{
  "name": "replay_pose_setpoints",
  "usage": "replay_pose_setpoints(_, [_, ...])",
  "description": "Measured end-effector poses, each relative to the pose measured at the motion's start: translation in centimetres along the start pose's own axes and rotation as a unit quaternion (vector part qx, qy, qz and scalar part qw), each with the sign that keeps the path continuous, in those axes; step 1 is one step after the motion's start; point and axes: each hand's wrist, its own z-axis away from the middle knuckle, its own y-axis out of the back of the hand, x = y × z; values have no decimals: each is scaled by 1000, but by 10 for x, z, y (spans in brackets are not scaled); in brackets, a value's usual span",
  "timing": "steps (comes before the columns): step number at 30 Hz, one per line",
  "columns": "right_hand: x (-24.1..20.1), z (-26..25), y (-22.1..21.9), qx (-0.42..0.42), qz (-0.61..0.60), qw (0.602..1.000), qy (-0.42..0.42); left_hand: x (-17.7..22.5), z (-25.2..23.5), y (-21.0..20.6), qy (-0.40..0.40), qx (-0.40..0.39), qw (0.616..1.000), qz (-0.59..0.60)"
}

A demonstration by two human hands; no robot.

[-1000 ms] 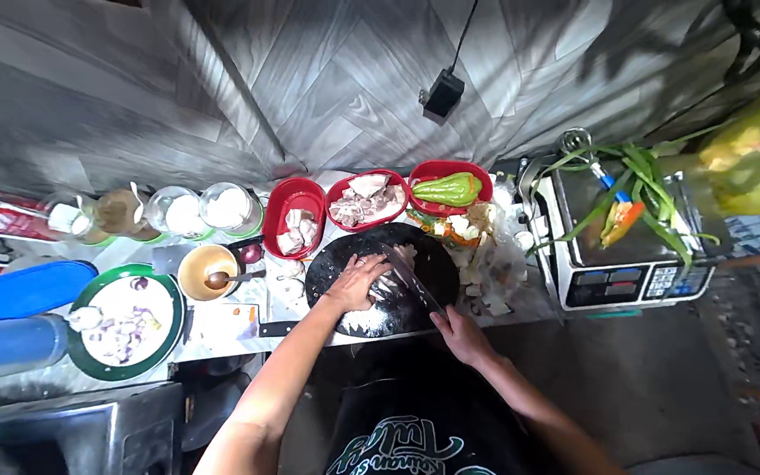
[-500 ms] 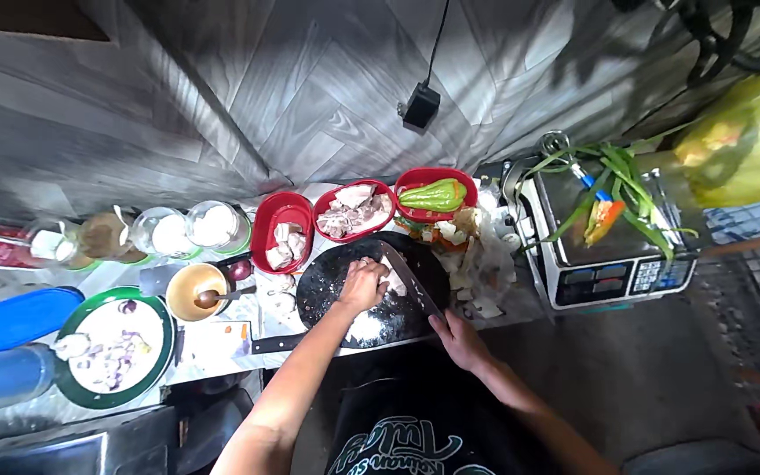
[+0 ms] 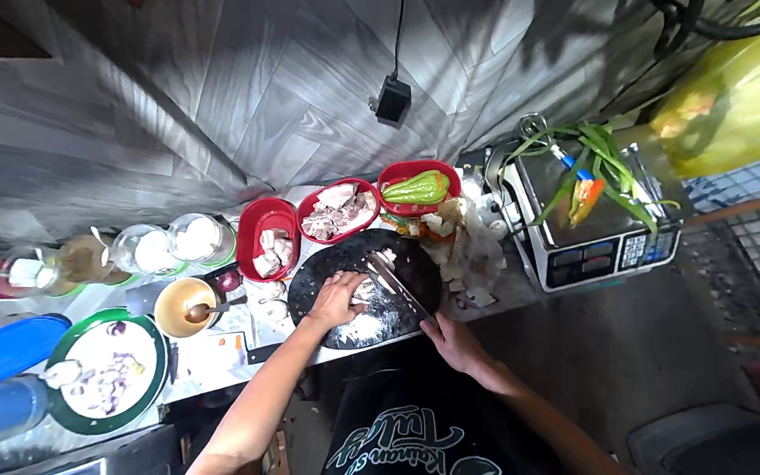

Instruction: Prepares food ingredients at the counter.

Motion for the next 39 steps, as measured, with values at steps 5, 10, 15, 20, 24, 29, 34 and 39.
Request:
replay_pose_setpoints(5, [-14,-1,-14,-23,80,995,-53,17,4,-56,82,243,964,65])
replay_pose_setpoints(10, [-22,-4,-23,-8,116,990,-75,34,5,-75,136,324,926,135])
replay_pose_setpoints(15, [-26,-5,-33,-16,111,992,-51,23,9,-90,61,388,908,144])
replay_pose_setpoints(20, [-26,-6,-34,-12,90,995,-51,22,8,-83,67,390,899,187])
replay_pose_setpoints(24, [-27,-11,-36,-10,82,995,-53,13,9,-90,30,396,898,188])
replay_pose_setpoints(29, [-28,-13,-38,-24,78,995,-50,11,15,-94,10,418,888,191])
replay_pose_setpoints(34, [-27,-15,-37,-8,77,996,-49,10,18,-95,24,406,894,189])
replay_pose_setpoints(39, [-30,-16,-37,-34,99,994,-42,13,16,-96,39,376,909,177])
